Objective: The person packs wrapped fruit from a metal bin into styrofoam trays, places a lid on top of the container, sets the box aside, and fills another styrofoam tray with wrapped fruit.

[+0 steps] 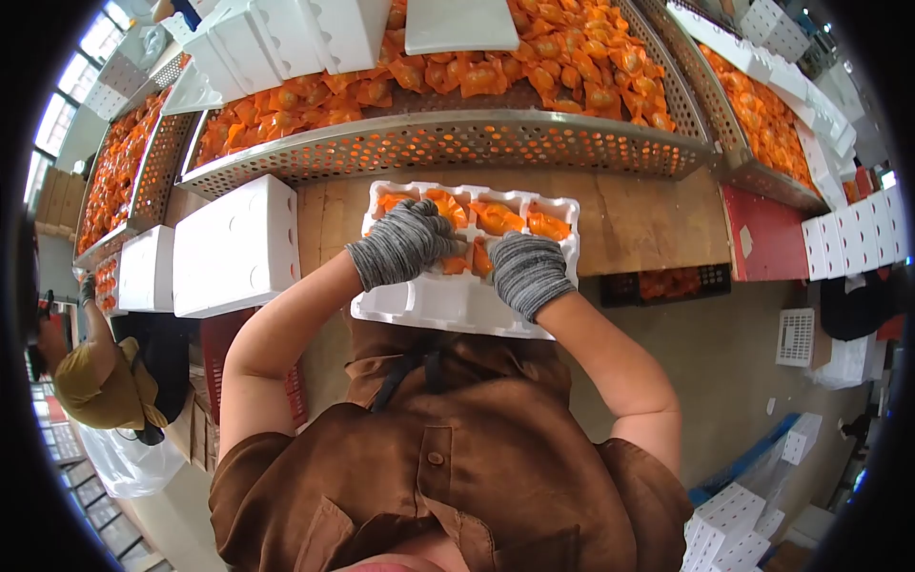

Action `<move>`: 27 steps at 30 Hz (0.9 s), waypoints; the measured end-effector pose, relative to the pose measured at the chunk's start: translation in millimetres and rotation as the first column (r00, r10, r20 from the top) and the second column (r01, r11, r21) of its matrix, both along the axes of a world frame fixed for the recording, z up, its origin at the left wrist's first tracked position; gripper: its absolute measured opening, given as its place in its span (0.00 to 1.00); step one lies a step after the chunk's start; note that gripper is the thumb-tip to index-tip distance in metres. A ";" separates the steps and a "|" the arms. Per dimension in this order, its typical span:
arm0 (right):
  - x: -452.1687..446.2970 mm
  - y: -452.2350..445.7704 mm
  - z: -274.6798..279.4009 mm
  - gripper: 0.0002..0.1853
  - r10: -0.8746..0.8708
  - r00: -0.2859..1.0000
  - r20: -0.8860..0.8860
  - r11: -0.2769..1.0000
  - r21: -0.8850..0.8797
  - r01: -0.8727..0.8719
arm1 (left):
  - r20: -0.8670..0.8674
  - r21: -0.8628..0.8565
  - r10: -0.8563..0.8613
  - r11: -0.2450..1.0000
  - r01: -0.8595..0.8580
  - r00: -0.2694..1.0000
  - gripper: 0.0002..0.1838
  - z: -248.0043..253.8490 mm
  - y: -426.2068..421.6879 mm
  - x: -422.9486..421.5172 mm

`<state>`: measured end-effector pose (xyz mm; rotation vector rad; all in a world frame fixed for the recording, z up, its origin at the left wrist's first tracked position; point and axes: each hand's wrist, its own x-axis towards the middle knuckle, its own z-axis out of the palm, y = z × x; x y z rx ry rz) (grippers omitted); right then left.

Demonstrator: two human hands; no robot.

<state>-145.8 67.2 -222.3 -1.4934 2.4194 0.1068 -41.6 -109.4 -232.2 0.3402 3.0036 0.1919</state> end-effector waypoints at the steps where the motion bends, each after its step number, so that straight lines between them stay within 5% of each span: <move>1: -3.1 0.9 -8.6 0.11 0.039 0.999 -0.026 0.999 -0.024 -0.040 | -0.006 -0.007 -0.011 1.000 0.011 1.000 0.13 0.6 -1.1 -0.6; 8: -7.3 -6.4 -15.3 0.11 0.115 0.993 -0.033 0.993 -0.017 -0.116 | -0.144 0.040 0.022 0.999 -0.017 0.989 0.11 -7.7 -4.1 3.9; 11: -14.2 -7.6 1.0 0.16 0.163 0.983 0.089 0.987 -0.010 -0.162 | -0.214 0.303 -0.052 0.946 0.117 0.975 0.19 -14.7 -16.4 5.4; 13: -27.3 -8.9 12.1 0.21 0.212 0.961 0.175 0.975 0.021 -0.219 | -0.218 0.557 0.055 0.827 0.078 0.974 0.21 9.1 -34.5 8.1; 14: -34.5 -13.0 20.8 0.20 0.209 0.952 0.226 0.976 -0.116 -0.187 | -0.280 0.634 0.129 0.769 0.082 0.951 0.21 19.0 -50.6 9.6; 16: -46.5 -21.5 36.5 0.17 0.215 0.914 0.344 0.928 -0.364 -0.081 | -0.292 0.418 0.380 0.876 -0.241 0.878 0.18 54.5 -97.2 17.5; 17: -53.3 -28.2 40.6 0.16 0.177 0.885 0.431 0.876 -0.478 0.057 | -0.400 0.402 0.572 0.812 -0.424 0.716 0.18 70.4 -114.6 28.1; 18: -62.8 -37.3 45.6 0.16 0.194 0.871 0.452 0.813 -0.570 0.114 | -0.417 0.548 0.661 0.731 -0.407 0.624 0.19 50.4 -160.0 30.9; 20: -83.6 -66.5 52.2 0.16 0.156 0.886 0.437 0.721 -0.663 0.200 | -0.416 0.109 0.751 0.601 -0.792 0.513 0.23 75.9 -193.3 38.4; 21: -92.9 -86.8 56.6 0.17 0.101 0.912 0.399 0.700 -0.679 0.219 | -0.350 0.065 0.794 0.549 -0.833 0.497 0.25 73.7 -210.0 39.4; 24: -120.6 -149.6 63.8 0.21 0.070 0.824 0.563 0.843 -0.475 0.253 | -0.147 -0.026 0.882 0.448 -0.893 0.447 0.32 35.2 -276.4 35.6; 26: -140.6 -186.5 35.3 0.23 0.084 0.802 0.591 0.946 -0.299 0.121 | 0.016 -0.015 0.894 0.448 -0.894 0.448 0.38 -5.8 -326.9 26.9; 27: -147.4 -201.7 20.8 0.23 0.101 0.830 0.548 0.979 -0.203 0.014 | -0.002 0.005 0.957 0.290 -0.957 0.290 0.42 27.3 -293.1 16.4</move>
